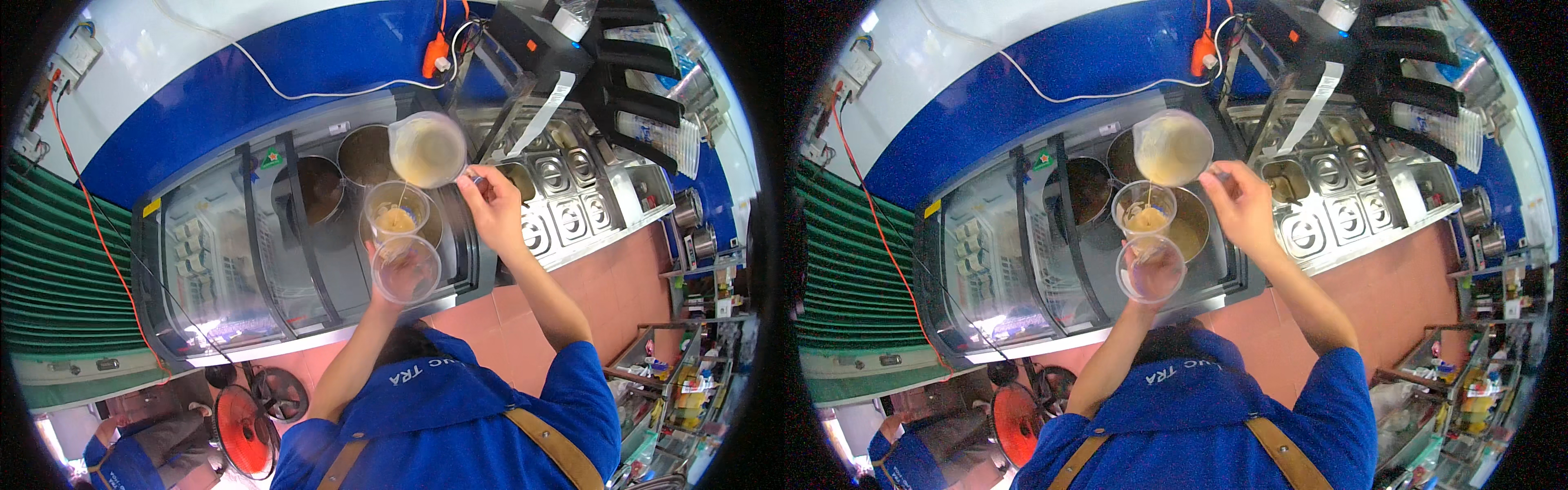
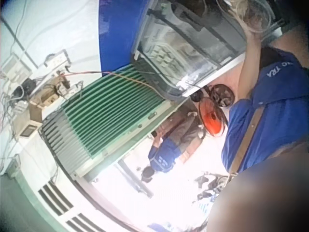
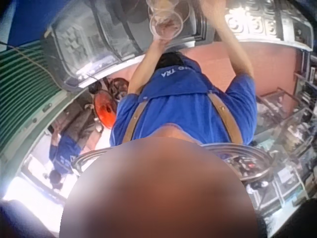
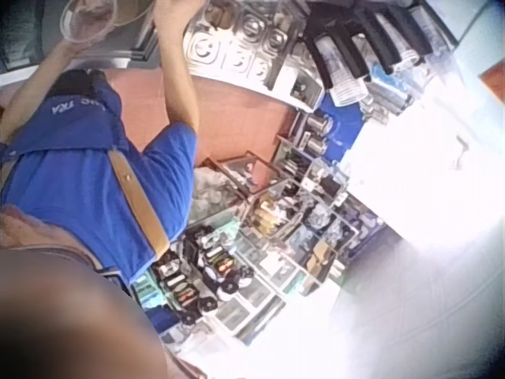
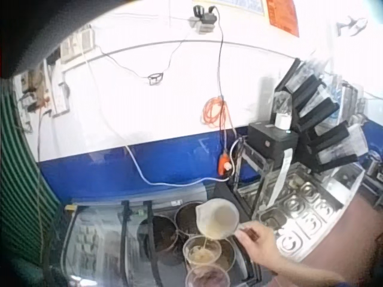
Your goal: The person prepares two dessert-style beverages in a small shop. They pour a pink liquid into a cup, add a yellow liquid, ice, and a white creamy topping, then garnish with red fruit pieces. The finished cup is bagged and handed to a customer. The person then begins a second cup with a yellow liquid and black jelly-like topping.
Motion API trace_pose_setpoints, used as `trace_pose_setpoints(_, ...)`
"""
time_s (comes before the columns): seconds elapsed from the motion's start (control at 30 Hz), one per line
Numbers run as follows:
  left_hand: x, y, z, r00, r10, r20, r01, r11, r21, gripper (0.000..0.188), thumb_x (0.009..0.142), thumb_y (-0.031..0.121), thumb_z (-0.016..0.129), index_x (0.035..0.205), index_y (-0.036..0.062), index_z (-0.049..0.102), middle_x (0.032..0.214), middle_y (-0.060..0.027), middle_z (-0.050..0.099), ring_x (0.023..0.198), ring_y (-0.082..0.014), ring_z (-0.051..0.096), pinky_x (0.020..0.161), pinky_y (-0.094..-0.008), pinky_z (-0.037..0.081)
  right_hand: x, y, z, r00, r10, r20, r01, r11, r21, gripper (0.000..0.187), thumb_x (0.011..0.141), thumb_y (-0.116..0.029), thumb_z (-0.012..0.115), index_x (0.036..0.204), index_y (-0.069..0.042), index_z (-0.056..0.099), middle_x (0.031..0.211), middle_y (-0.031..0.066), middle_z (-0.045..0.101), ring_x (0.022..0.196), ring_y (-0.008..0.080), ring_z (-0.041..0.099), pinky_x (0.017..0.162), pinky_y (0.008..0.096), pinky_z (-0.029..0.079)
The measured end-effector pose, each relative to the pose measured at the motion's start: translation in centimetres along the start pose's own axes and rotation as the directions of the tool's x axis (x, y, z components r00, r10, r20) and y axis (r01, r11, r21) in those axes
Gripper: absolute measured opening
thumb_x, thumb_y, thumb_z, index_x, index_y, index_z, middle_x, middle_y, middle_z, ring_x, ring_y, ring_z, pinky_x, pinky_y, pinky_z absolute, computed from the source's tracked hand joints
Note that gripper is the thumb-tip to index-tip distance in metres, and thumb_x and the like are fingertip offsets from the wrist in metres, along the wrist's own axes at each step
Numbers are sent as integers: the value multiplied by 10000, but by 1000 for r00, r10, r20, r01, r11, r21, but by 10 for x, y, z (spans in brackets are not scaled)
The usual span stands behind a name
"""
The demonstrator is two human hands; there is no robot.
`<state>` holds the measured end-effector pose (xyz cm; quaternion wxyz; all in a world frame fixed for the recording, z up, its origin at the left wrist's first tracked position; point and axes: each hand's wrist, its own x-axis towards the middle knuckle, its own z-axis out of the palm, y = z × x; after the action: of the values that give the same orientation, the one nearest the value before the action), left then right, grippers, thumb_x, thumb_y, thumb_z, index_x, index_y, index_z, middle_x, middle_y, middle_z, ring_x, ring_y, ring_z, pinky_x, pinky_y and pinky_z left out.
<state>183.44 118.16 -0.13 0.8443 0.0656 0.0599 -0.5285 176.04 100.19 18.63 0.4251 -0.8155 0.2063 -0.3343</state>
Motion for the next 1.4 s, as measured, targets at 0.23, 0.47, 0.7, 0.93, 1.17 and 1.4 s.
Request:
trace_pose_setpoints(0.23,-75,15,-46,983,185,-2,-181,962,-202,724,947,649,494,1342,42,535,1267,-180,608,1106,-345,614,1015,-591,447,-2,192,109,814,148,561,42,950,-311,304,909,-279,584,969,-18,729,867,184,726,812,350,709,729,455,543)
trace_pose_setpoints(0.47,-135,10,-48,875,474,-103,-484,867,-121,601,965,522,536,1312,32,533,1238,-156,588,1098,-321,560,1034,-561,399,-66,363,274,477,556,681,98,736,-670,396,850,-248,643,1189,-51,696,1196,192,684,1056,375,679,958,497,517)
trace_pose_setpoints(0.7,-152,1,-44,767,628,-130,-641,761,-100,438,984,354,533,1293,47,582,1263,-146,563,1100,-279,540,1006,-528,408,-76,328,281,505,225,833,463,744,-481,442,818,-324,661,1221,-151,711,1214,174,684,1122,352,645,992,499,492)
trace_pose_setpoints(0.93,-157,10,-24,793,571,-213,-593,803,-57,511,983,443,517,1288,38,575,1259,-150,593,1101,-298,581,1021,-539,433,-44,350,248,277,419,864,358,790,-498,293,858,-249,607,1051,-83,753,1084,167,726,966,326,708,796,488,567)
trace_pose_setpoints(1.17,-153,35,-47,864,496,-87,-498,867,4,649,970,633,468,1249,65,610,1181,-144,643,1071,-306,619,992,-502,471,-18,239,158,420,517,746,-253,856,-451,302,896,-317,583,921,-65,747,833,124,750,834,279,738,734,436,578)
trace_pose_setpoints(1.4,-132,69,-58,908,413,-66,-415,910,-5,656,924,683,520,1245,118,610,1131,-93,667,1018,-283,629,916,-538,478,-23,227,107,875,212,435,-13,909,-417,279,859,-251,610,929,-7,724,896,154,736,866,295,714,767,433,537)
